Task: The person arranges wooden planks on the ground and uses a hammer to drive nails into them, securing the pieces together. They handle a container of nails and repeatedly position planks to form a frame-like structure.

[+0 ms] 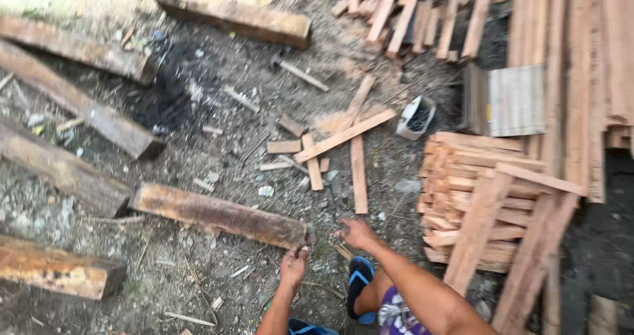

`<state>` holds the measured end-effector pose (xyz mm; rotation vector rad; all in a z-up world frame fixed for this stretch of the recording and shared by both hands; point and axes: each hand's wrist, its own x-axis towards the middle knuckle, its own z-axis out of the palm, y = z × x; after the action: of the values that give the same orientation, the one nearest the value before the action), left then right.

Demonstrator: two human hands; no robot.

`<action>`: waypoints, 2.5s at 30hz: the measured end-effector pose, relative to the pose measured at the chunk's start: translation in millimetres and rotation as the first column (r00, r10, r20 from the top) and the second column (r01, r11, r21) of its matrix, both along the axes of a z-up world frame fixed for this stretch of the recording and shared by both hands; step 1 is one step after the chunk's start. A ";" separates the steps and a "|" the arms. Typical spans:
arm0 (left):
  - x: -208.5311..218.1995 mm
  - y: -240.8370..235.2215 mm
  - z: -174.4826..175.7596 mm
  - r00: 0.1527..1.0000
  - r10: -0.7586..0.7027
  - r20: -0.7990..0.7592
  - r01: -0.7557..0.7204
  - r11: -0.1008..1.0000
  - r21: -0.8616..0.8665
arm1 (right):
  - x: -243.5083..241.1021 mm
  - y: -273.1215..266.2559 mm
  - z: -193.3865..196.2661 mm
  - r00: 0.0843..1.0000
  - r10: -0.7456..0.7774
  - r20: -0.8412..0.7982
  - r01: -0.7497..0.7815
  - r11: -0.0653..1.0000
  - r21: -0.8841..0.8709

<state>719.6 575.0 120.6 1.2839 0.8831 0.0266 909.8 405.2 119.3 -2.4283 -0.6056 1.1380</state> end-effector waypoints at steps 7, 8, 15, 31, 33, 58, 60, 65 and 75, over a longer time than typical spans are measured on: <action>110.1 -7.7 171.9 0.962 -0.222 -0.158 0.226 0.974 0.007 | 78.7 -64.9 178.7 0.943 -0.334 -0.017 0.334 0.938 0.097; 116.9 -3.1 186.3 0.937 -0.275 -0.215 0.304 0.946 0.111 | 89.0 -70.4 193.6 0.936 -0.352 -0.009 0.349 0.925 0.146; 168.5 48.6 237.3 0.926 -0.235 -0.295 0.279 0.953 0.120 | 168.8 -51.4 233.9 0.919 -0.392 -0.047 0.395 0.914 0.090; 458.7 170.1 254.2 0.801 -0.420 -0.426 0.563 0.771 0.299 | 422.2 22.4 250.6 0.774 -0.620 -0.126 0.620 0.703 0.348; 485.4 167.7 249.3 0.854 -0.396 -0.338 0.469 0.867 0.169 | 443.7 23.2 246.2 0.725 -0.655 -0.214 0.685 0.651 0.328; 792.5 152.4 160.2 0.927 -0.242 -0.289 0.256 0.967 0.012 | 745.9 63.3 195.2 0.710 -0.600 -0.368 0.655 0.755 0.032; 819.7 168.0 142.8 0.902 -0.284 -0.325 0.312 0.949 0.038 | 768.5 90.6 177.8 0.662 -0.609 -0.437 0.702 0.708 0.077; 912.5 215.9 51.9 0.839 -0.429 -0.334 0.495 0.857 0.143 | 865.4 165.8 78.5 0.800 -0.587 -0.127 0.593 0.805 0.015; 1127.3 272.2 -183.4 0.972 -0.223 -0.069 0.202 0.952 -0.230 | 1011.2 292.1 -212.9 0.607 -0.779 0.161 0.764 0.627 0.152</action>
<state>1846.9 847.2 -62.8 1.1708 0.7986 -0.2986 1921.0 697.3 -93.6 -2.3384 0.3750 0.4664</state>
